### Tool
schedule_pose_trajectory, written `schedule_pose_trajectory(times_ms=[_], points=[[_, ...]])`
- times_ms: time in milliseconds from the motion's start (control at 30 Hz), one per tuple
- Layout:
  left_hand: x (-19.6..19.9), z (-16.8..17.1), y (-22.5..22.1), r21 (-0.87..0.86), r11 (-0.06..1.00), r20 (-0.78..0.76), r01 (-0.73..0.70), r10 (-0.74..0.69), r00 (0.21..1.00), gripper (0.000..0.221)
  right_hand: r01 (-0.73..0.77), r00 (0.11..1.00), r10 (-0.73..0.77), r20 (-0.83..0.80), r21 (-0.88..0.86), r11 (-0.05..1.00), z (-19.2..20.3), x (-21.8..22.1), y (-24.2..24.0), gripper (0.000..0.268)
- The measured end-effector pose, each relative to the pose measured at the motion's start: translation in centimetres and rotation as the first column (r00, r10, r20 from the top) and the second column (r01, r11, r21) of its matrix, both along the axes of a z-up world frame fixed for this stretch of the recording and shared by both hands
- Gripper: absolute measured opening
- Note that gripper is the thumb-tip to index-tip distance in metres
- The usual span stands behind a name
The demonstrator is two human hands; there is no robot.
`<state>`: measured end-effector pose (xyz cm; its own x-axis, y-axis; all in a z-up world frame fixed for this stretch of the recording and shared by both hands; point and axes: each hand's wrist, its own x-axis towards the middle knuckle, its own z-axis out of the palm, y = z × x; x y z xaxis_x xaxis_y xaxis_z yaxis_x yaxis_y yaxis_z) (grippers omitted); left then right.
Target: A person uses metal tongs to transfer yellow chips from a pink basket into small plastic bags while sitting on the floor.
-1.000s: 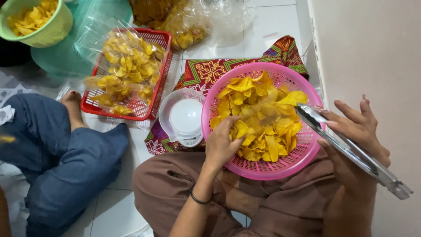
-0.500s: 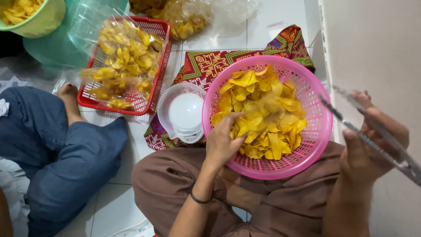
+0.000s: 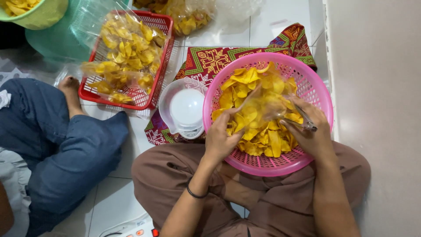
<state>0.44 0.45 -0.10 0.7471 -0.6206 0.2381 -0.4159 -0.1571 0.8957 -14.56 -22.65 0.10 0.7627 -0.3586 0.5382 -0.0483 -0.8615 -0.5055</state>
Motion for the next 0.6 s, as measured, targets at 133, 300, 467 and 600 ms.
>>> schedule_pose_trajectory(times_ms=[133,300,467,600], points=[[-0.1,0.1,-0.1,0.012,1.0,0.004,0.001,-0.001,1.0,0.056,0.011,0.998,-0.011,-0.055,0.002,1.0,-1.0,0.1,-0.3,0.066],[0.0,-0.5,-0.1,0.017,1.0,0.017,-0.001,0.001,1.0,0.056,0.021,0.998,-0.017,-0.061,0.063,0.998,-2.4,0.1,-0.7,0.061],[0.0,-0.5,-0.1,0.021,1.0,0.034,0.002,-0.003,0.999,0.056,0.001,0.999,-0.011,0.051,0.206,0.978,0.2,0.6,0.7,0.045],[-0.1,-0.8,0.0,0.043,0.999,0.059,-0.004,0.002,0.998,0.055,-0.019,0.984,-0.05,0.169,0.387,0.922,0.7,-0.3,1.1,0.036]])
